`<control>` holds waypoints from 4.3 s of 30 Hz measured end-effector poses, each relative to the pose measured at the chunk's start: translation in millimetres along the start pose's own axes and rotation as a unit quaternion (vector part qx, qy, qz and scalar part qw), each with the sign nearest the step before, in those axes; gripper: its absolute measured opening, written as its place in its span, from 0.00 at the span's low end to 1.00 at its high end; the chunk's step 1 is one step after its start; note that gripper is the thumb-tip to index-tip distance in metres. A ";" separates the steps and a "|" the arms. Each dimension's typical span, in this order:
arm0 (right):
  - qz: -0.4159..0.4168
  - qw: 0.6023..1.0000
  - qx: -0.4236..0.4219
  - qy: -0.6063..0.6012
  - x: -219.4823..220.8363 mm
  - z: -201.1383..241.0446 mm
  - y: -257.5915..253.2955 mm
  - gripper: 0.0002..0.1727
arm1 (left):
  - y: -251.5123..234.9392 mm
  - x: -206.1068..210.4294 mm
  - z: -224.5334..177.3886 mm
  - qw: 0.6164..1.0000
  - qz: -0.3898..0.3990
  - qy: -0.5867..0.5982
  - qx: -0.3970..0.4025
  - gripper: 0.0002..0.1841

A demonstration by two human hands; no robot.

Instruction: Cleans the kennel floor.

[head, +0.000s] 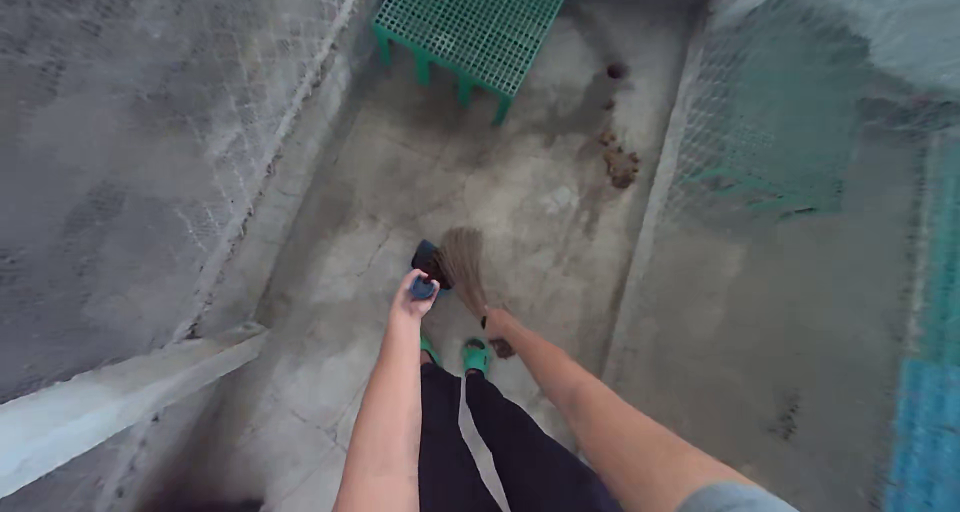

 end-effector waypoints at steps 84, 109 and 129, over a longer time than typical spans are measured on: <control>-0.072 0.997 0.003 0.029 32.9 74.6 -6.5 0.47 | 67.8 -350.7 128.2 0.980 0.108 0.164 -0.031 0.14; 0.212 0.923 -0.017 0.320 193.7 140.8 3.1 0.47 | 54.3 -330.2 114.9 0.971 0.040 0.234 -0.010 0.05; 0.126 0.940 -0.023 0.316 222.0 200.5 -47.8 0.42 | 74.0 -424.8 137.4 0.956 0.071 0.285 -0.030 0.09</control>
Point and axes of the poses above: each hand's wrist, its own y-axis away from the middle knuckle, its own x-axis out of the palm, z = x × y, the point moved 10 cm from there along -y, towards the middle knuckle, and after that the axes turned 14 degrees about -x, right-handed, at the moved point
